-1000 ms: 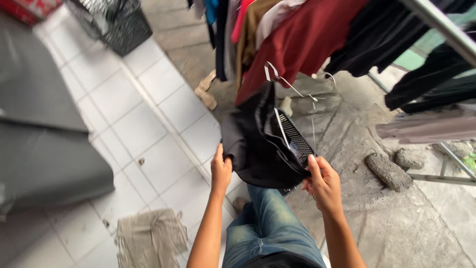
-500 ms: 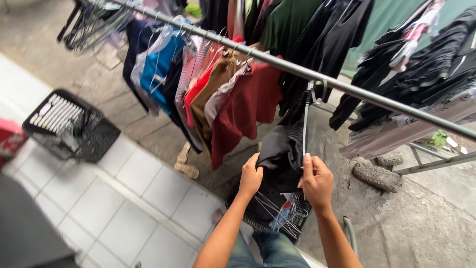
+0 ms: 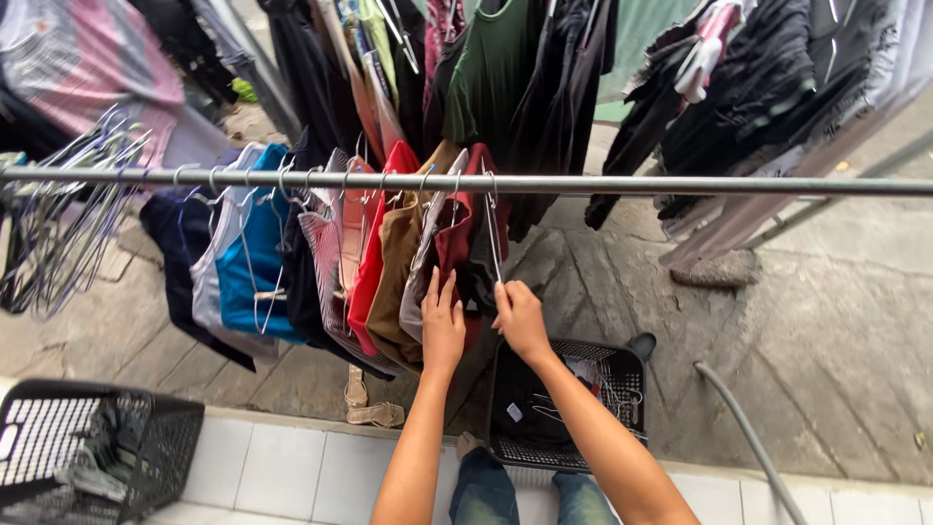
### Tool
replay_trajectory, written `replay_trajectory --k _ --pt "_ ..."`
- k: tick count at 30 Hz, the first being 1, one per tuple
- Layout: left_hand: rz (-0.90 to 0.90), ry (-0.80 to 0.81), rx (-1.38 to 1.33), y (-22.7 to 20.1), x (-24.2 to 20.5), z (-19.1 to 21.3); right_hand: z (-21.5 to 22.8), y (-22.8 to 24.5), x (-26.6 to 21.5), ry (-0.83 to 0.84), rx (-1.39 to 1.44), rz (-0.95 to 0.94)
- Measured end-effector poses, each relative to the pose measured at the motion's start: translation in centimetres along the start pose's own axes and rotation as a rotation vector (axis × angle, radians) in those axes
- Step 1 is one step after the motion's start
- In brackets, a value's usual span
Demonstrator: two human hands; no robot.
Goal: The person takes clothing items from a basket, places them onto wire hangers, and hangs them onto a clothing rack.
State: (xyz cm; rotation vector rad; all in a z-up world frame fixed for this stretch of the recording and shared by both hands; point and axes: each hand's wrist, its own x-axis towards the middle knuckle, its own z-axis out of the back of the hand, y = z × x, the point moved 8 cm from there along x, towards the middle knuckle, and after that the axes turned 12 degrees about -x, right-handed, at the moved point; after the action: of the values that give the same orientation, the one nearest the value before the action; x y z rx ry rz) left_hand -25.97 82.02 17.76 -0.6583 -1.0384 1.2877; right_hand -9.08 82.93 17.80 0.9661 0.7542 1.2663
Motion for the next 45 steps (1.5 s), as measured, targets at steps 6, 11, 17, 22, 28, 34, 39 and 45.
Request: replay_trajectory --k 6,11,17,22,28,34,39,45 --pt "0.059 0.112 -0.086 1.5 0.1 -0.4 -4.4 -1.9 0.4 -0.004 0.049 -0.015" --pt "-0.025 0.137 -0.106 1.8 -0.2 -0.6 -2.5 0.0 -0.5 -0.080 -0.273 0.352" --pt "0.023 0.107 -0.039 0.6 -3.5 -1.6 5.9 -5.9 -3.2 0.096 -0.123 -0.022" --pt "0.151 0.022 0.177 -0.4 -11.2 -6.1 11.1 -12.9 -7.7 0.171 -0.154 -0.026" --pt "0.342 -0.068 0.194 -1.3 -23.6 -15.6 17.2 -22.5 -13.3 0.438 -0.101 -0.038" --pt "0.487 -0.181 0.124 -1.1 -36.9 -24.2 24.2 -30.0 -17.2 0.618 -0.163 -0.006" --pt "0.559 -0.235 0.095 0.4 -44.7 -29.3 26.1 -35.7 -17.9 0.748 -0.308 0.020" --pt "0.660 -0.146 0.077 8.3 -51.1 -36.4 22.7 -49.5 -19.2 0.746 -0.408 0.032"
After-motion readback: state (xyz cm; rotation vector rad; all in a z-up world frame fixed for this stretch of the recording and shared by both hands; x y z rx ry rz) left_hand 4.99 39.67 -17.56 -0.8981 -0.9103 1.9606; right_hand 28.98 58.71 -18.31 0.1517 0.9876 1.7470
